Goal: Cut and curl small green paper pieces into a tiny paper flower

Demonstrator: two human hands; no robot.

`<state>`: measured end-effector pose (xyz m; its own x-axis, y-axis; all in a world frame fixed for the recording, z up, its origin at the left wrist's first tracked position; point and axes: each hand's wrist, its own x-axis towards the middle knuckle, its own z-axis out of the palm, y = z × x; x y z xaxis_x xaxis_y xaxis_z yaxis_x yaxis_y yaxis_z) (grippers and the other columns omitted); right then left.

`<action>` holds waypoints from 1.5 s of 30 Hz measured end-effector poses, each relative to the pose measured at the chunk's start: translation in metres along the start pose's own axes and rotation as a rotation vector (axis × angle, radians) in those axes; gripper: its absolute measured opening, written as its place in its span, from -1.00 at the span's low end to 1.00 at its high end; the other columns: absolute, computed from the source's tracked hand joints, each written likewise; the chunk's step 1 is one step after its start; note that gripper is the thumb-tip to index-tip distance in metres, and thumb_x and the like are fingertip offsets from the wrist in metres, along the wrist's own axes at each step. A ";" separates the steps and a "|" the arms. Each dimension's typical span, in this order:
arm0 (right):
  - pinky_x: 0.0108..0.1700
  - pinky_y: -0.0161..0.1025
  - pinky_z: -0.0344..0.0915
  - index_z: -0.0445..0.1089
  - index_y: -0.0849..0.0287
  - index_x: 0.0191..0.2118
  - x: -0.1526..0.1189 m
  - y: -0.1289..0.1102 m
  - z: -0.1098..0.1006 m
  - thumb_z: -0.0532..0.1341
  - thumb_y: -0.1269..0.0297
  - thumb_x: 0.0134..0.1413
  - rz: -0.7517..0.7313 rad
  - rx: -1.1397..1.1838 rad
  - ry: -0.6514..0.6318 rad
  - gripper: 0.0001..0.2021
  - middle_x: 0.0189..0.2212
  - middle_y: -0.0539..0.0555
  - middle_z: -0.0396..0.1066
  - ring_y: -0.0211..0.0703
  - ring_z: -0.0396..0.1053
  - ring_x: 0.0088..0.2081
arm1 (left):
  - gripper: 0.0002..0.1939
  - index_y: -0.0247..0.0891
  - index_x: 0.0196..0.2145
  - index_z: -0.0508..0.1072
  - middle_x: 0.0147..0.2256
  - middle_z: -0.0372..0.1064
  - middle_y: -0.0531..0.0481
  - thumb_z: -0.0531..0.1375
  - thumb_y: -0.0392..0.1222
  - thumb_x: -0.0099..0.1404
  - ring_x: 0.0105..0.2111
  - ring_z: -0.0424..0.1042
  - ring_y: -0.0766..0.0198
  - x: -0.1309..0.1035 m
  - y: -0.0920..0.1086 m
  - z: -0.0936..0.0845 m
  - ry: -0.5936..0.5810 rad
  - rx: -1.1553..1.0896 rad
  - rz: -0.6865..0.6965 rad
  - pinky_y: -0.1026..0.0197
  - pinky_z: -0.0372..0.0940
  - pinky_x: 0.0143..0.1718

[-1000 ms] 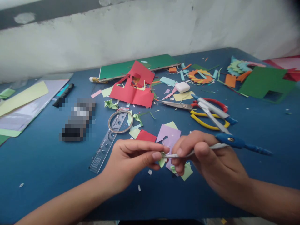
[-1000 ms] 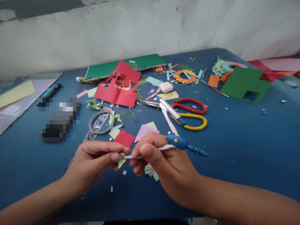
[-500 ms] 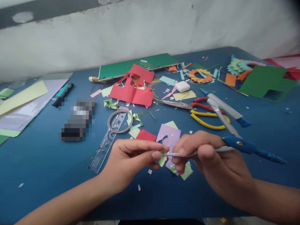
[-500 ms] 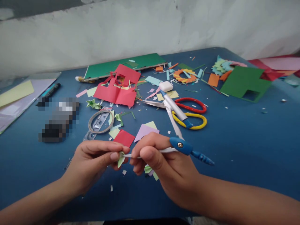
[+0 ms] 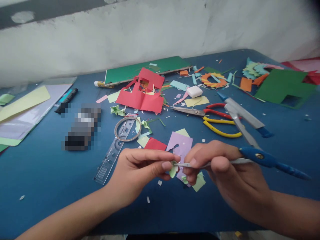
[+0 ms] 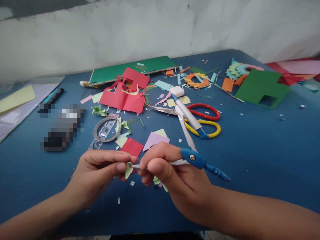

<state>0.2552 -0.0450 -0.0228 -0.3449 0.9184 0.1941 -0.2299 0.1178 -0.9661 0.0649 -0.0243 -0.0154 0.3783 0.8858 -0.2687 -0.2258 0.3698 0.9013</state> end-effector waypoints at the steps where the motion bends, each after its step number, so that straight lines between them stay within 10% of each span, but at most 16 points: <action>1: -0.36 -0.26 0.35 0.38 0.01 -0.22 0.000 0.000 0.000 0.01 0.14 0.28 0.002 0.005 -0.002 -0.78 -0.43 0.00 0.35 -0.24 0.37 -0.39 | -0.89 -0.09 -0.43 0.64 -0.35 0.61 0.04 0.36 -0.30 0.07 -0.46 0.52 0.37 0.000 0.000 0.000 -0.004 -0.002 0.000 0.48 0.43 -0.48; 45: -0.28 -0.29 0.32 0.34 0.01 -0.15 -0.003 0.002 -0.006 -0.02 0.17 0.31 -0.097 -0.091 -0.113 -0.78 -0.36 -0.01 0.35 -0.26 0.36 -0.32 | -0.79 -0.12 -0.49 0.63 -0.43 0.60 0.12 0.35 -0.45 0.03 -0.50 0.53 0.41 0.001 0.004 0.004 -0.009 -0.047 -0.002 0.54 0.42 -0.48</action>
<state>0.2610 -0.0449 -0.0267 -0.4262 0.8534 0.3001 -0.1854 0.2423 -0.9523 0.0678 -0.0235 -0.0108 0.3868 0.8825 -0.2674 -0.2672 0.3848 0.8835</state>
